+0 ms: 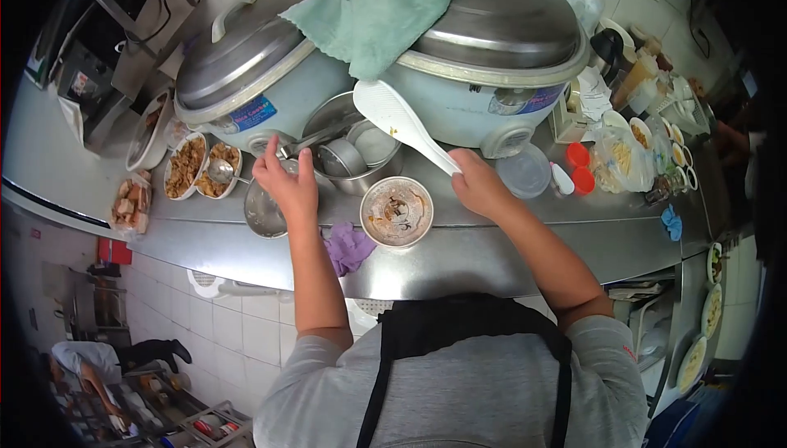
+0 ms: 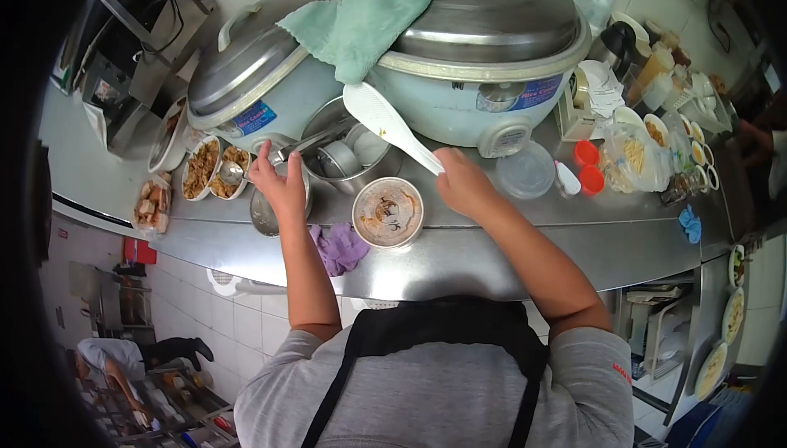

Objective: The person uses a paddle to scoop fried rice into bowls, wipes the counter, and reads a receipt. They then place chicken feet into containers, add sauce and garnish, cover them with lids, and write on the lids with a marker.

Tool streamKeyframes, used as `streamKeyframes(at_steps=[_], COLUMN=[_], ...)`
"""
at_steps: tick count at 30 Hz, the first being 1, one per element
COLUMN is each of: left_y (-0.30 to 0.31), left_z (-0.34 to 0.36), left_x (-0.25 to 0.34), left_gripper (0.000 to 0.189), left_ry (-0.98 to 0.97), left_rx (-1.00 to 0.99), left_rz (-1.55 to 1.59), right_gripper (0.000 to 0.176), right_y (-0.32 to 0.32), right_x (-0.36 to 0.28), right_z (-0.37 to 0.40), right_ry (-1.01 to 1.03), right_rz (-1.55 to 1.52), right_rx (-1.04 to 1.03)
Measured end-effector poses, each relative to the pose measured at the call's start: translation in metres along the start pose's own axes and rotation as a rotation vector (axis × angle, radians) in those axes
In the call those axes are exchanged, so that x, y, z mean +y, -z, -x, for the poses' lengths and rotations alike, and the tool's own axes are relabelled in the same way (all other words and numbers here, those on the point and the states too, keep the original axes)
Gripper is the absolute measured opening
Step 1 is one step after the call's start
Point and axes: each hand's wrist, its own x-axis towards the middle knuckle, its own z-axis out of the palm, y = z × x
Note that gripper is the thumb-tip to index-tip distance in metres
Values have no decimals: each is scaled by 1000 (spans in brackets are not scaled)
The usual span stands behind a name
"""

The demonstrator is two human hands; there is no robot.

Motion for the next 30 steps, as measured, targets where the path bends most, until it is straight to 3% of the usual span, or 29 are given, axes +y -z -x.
streamKeyframes(at_steps=[5,9,13,14,22,30], left_y=[17,15,-4,-15,-32,-15], left_z=[15,43,79,91,223,371], left_x=[52,100,150,161,313,469], left_gripper=[32,31,31,31,27,28], left_ry=[49,34,7,-34,-216,-404], left_rx=[-122,-292,-430,-442,-836,-1245], left_rz=[295,473,577,655,850,1076], right_gripper=[25,21,20,17,17,30], right_y=[30,51,80,83,164,212], right_x=[-1,8,38,49,61,44], right_z=[48,109,193,214,424,629], right_ry=[-196,-362,-390,-219,-481,-648], right_rz=[-385,-631,-782,-718,-931,-785], right_rx=[-103,-109,23,143,570,1311])
